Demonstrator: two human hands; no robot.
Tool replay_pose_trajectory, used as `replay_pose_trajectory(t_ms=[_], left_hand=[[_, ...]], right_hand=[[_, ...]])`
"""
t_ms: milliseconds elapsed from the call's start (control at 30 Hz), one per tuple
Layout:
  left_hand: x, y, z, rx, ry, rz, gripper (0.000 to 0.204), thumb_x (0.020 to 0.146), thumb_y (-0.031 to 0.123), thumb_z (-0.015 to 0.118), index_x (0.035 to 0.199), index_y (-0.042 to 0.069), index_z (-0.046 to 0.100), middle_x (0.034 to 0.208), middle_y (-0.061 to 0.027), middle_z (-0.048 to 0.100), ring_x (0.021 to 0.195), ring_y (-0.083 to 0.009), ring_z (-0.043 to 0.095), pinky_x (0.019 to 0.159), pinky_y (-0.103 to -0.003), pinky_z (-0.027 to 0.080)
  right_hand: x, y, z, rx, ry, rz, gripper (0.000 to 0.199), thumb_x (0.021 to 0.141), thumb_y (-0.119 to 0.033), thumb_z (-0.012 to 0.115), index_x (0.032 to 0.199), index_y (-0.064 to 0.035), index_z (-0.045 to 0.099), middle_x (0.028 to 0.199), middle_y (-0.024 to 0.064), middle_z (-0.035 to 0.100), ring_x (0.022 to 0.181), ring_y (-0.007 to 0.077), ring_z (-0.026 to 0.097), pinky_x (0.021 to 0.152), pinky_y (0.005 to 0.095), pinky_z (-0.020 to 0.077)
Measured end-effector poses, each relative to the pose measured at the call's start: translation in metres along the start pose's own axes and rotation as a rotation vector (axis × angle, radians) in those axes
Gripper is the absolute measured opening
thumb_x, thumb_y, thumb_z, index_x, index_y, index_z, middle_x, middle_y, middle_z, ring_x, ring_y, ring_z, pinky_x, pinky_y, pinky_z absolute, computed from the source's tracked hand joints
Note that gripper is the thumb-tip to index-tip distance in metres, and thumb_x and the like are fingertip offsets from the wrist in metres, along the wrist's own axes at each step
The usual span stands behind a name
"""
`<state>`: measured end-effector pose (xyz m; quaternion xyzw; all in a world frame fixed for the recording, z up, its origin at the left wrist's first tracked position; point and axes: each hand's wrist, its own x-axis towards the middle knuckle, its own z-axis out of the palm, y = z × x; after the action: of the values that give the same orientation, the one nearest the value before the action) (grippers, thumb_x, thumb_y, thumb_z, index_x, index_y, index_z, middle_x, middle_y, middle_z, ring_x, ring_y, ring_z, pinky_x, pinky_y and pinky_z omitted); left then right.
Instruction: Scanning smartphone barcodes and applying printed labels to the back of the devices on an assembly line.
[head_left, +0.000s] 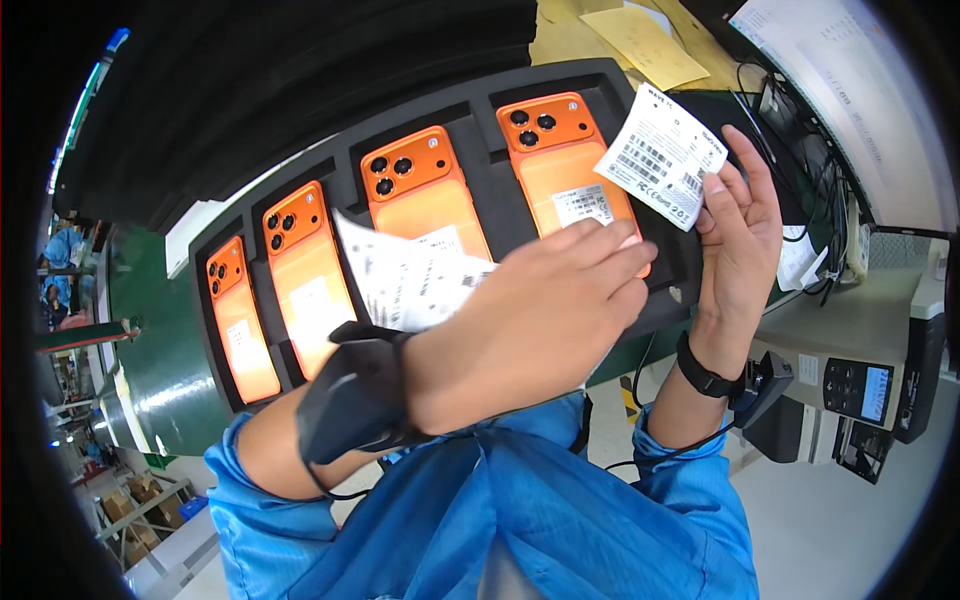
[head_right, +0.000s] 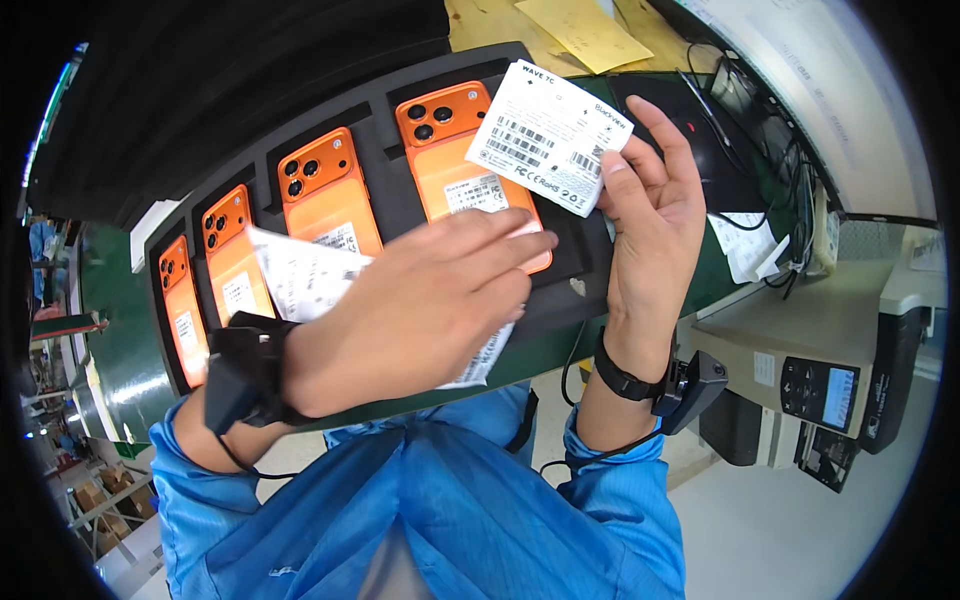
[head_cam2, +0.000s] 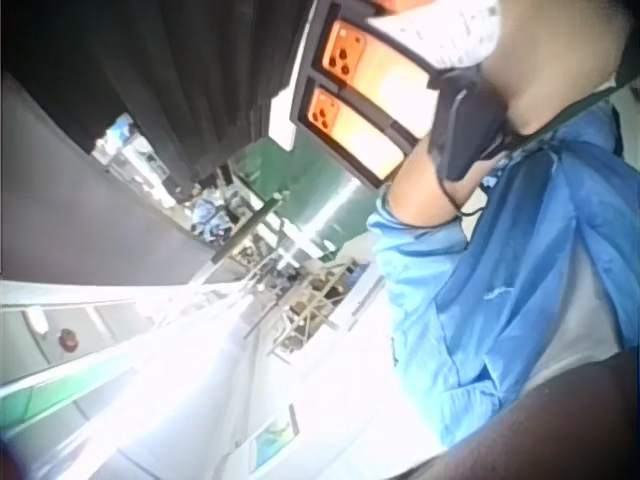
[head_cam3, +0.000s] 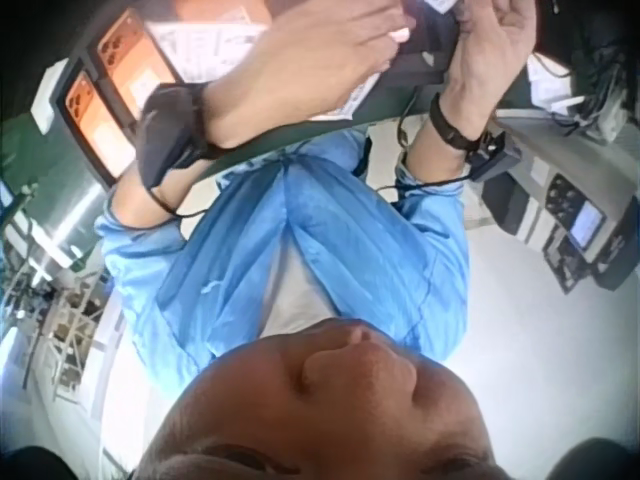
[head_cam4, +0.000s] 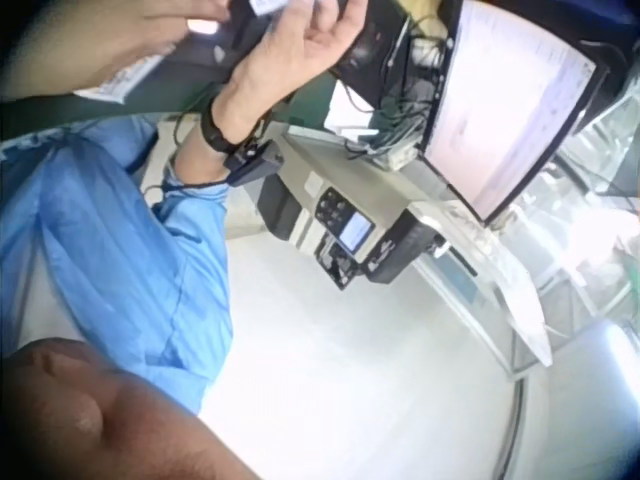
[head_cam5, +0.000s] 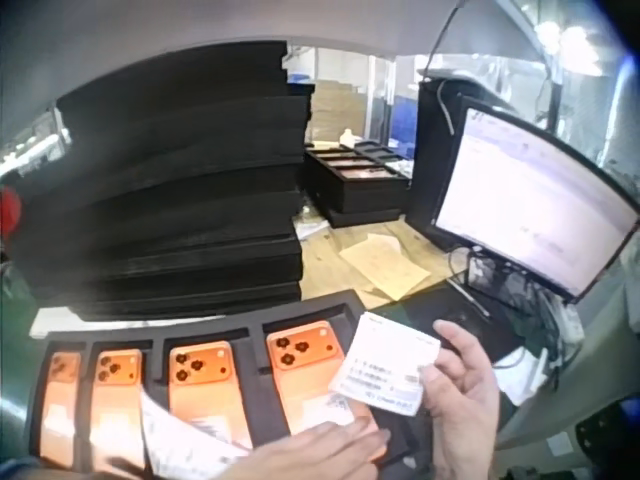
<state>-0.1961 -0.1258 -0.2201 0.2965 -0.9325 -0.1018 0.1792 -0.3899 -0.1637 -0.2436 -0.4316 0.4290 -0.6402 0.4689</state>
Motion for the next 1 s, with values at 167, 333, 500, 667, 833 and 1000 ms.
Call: replay_pose_trajectory(t_ms=[167,333,500,667,833,1000], left_hand=[[0.006,0.0,0.008,-0.133,0.0,-0.023,0.026,0.087,0.013,0.06,0.108,-0.003,0.06,0.129,-0.0144,0.056,0.128,-0.0311,0.047,0.109,-0.043,0.035],[0.009,-0.003,0.01,-0.095,-0.016,0.008,0.021,0.086,0.011,0.06,0.102,-0.002,0.06,0.129,-0.0142,0.055,0.126,-0.0319,0.048,0.108,-0.044,0.035],[0.01,-0.004,0.013,-0.069,0.01,0.033,0.016,0.086,0.009,0.059,0.098,-0.002,0.059,0.122,-0.0139,0.058,0.122,-0.0319,0.05,0.107,-0.045,0.036],[0.011,-0.003,0.013,-0.076,0.04,0.041,0.014,0.086,0.008,0.059,0.096,-0.002,0.059,0.117,-0.0132,0.059,0.12,-0.0314,0.051,0.106,-0.044,0.037],[0.014,-0.002,0.008,-0.058,0.088,0.079,0.014,0.085,0.009,0.061,0.093,-0.002,0.059,0.118,-0.0131,0.058,0.119,-0.031,0.051,0.106,-0.044,0.037],[0.001,0.005,-0.011,-0.087,0.184,0.123,0.014,0.081,0.01,0.064,0.088,-0.001,0.056,0.118,-0.0143,0.057,0.117,-0.032,0.053,0.103,-0.045,0.04]], right_hand=[[-0.001,0.0,-0.001,0.039,0.009,0.017,0.046,0.089,0.003,0.059,0.133,0.0022,0.047,0.102,0.0129,0.068,0.087,0.0132,0.066,0.074,0.0258,0.0552],[-0.002,0.001,-0.002,0.02,0.007,-0.032,0.047,0.087,0.003,0.061,0.133,0.0019,0.048,0.1,0.0125,0.068,0.085,0.0127,0.065,0.073,0.0256,0.0551],[-0.003,0.001,-0.003,-0.014,0.04,-0.034,0.046,0.087,0.003,0.061,0.132,0.002,0.049,0.1,0.0122,0.068,0.084,0.0121,0.065,0.073,0.0253,0.0547],[-0.003,0.004,-0.004,0.016,0.017,-0.064,0.045,0.087,0.003,0.061,0.131,0.002,0.05,0.098,0.0113,0.068,0.083,0.0118,0.065,0.071,0.0246,0.0538],[0.001,0.005,-0.011,-0.004,0.078,-0.104,0.044,0.088,0.002,0.062,0.13,0.0024,0.051,0.099,0.0117,0.069,0.083,0.0107,0.064,0.071,0.0235,0.0527],[0.005,-0.011,-0.021,-0.187,0.032,-0.103,0.041,0.087,0.0,0.063,0.127,0.0003,0.055,0.094,0.0075,0.068,0.082,0.0072,0.062,0.071,0.0185,0.0486]])
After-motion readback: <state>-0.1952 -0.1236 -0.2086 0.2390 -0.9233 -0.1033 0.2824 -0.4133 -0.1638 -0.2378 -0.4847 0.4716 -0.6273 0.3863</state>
